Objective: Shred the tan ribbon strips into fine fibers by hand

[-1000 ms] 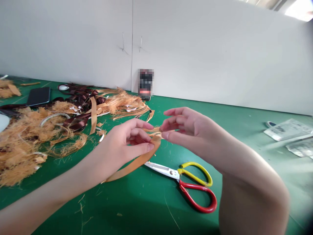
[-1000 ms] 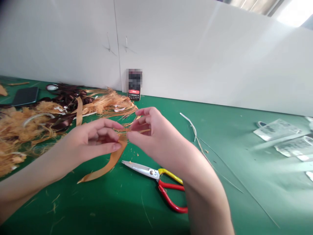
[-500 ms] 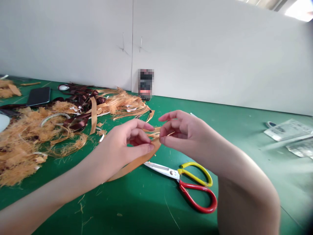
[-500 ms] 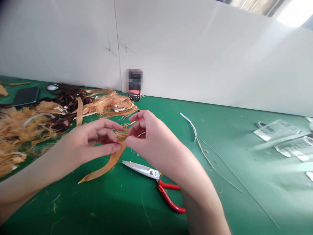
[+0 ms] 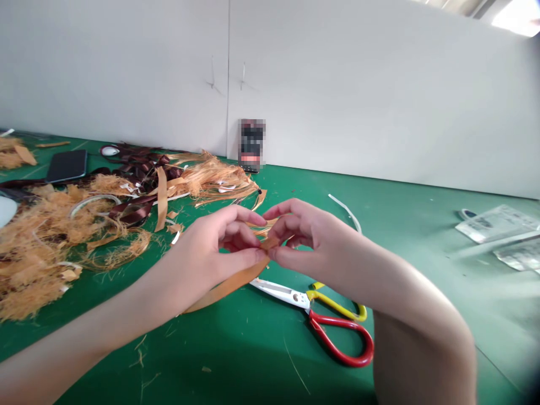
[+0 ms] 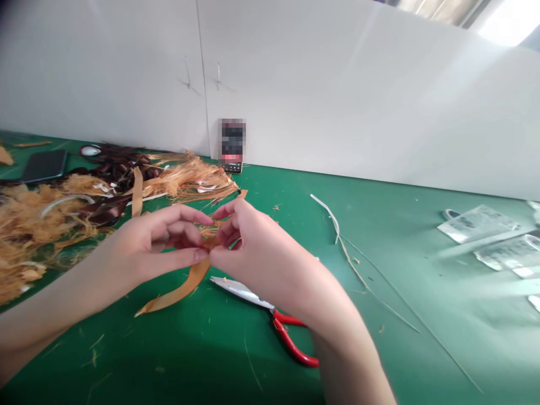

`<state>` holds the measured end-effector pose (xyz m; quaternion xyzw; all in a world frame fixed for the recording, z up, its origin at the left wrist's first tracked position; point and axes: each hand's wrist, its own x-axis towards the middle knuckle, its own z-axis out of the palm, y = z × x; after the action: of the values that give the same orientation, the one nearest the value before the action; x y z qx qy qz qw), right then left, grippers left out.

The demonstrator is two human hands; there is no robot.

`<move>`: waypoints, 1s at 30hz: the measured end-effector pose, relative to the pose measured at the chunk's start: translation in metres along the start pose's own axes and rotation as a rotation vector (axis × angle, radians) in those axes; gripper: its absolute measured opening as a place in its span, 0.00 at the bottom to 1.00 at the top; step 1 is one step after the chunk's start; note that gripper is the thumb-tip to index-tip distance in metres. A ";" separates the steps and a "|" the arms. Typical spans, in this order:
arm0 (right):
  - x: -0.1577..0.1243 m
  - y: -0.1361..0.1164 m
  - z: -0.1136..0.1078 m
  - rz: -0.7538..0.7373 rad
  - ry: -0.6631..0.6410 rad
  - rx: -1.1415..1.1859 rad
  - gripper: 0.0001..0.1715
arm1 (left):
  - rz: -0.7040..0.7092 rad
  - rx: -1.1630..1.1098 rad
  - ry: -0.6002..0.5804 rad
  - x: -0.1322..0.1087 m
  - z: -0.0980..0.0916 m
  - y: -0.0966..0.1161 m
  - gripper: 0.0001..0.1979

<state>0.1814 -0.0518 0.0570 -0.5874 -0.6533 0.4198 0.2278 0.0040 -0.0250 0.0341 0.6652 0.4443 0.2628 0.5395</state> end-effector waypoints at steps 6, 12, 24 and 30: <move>0.000 -0.003 -0.001 0.035 0.018 0.033 0.14 | 0.031 -0.022 -0.030 0.002 0.000 -0.007 0.15; 0.000 -0.006 -0.003 0.048 0.033 0.058 0.14 | 0.035 -0.019 -0.020 0.000 -0.001 -0.003 0.15; 0.001 -0.009 -0.004 0.055 0.100 0.050 0.15 | 0.045 -0.052 -0.037 0.004 -0.002 -0.008 0.11; 0.001 -0.004 -0.010 -0.077 0.003 0.168 0.22 | -0.018 -0.269 -0.139 0.004 -0.005 -0.010 0.13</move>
<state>0.1867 -0.0478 0.0654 -0.5412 -0.6375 0.4633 0.2933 -0.0018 -0.0188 0.0255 0.5996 0.3726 0.2683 0.6555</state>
